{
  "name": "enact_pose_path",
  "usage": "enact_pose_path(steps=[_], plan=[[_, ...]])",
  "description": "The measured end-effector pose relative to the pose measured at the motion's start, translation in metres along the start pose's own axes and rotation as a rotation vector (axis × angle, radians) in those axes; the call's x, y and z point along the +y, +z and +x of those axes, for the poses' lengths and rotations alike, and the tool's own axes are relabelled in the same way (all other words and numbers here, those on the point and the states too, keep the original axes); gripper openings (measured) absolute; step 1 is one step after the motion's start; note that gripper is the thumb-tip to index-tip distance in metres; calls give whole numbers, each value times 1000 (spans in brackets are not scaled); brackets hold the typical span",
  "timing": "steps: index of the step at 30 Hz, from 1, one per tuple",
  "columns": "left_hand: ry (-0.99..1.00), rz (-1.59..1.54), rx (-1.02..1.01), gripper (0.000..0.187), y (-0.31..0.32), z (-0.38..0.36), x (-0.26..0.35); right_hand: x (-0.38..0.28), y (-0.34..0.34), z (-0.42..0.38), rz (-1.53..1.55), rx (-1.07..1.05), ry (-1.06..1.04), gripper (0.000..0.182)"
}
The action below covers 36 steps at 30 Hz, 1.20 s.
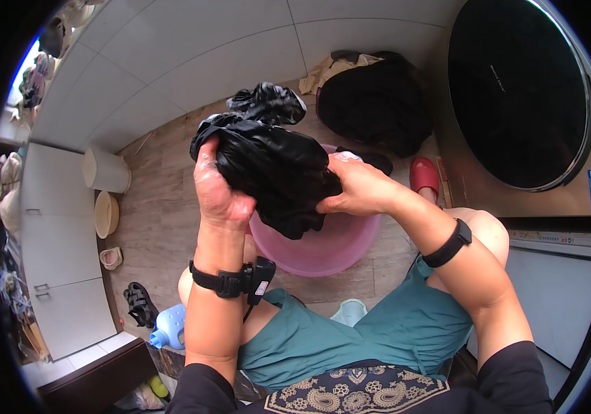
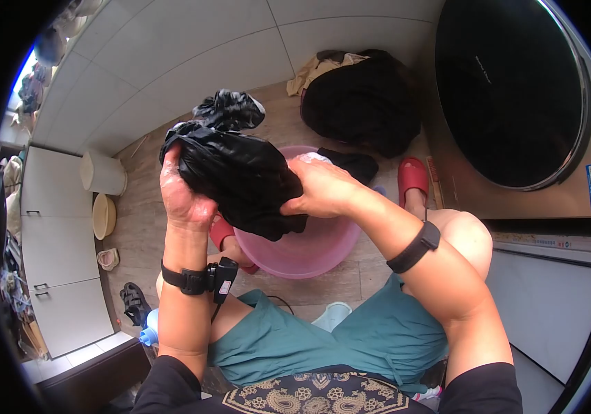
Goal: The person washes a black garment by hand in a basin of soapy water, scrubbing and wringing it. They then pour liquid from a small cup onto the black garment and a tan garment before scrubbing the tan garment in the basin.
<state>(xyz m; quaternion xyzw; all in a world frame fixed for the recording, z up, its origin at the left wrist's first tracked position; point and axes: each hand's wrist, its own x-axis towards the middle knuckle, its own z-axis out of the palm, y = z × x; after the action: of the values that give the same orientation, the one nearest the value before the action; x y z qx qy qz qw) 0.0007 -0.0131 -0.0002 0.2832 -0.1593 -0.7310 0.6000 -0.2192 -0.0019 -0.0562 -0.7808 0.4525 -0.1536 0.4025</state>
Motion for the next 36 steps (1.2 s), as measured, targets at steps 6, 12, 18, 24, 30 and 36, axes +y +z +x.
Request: enact_pose_path(steps=[6,12,18,24,30,36], plan=[[29,-50,-15,42,-9,-2,14,10,-16,13,598,80,342,25],[45,19,-75,38,-20,1,13,-10,-54,3,1374,373,110,21],[134,193,-149,38,-27,0,-9,3,-50,20,1348,665,136,20],[64,269,-162,39,-25,4,-25,-22,-19,13,787,669,146,39],[49,241,-192,44,-23,7,-48,-38,21,12,303,784,-178,31],[-64,189,-216,39,-32,17,-53,-43,33,13,166,834,-353,22]])
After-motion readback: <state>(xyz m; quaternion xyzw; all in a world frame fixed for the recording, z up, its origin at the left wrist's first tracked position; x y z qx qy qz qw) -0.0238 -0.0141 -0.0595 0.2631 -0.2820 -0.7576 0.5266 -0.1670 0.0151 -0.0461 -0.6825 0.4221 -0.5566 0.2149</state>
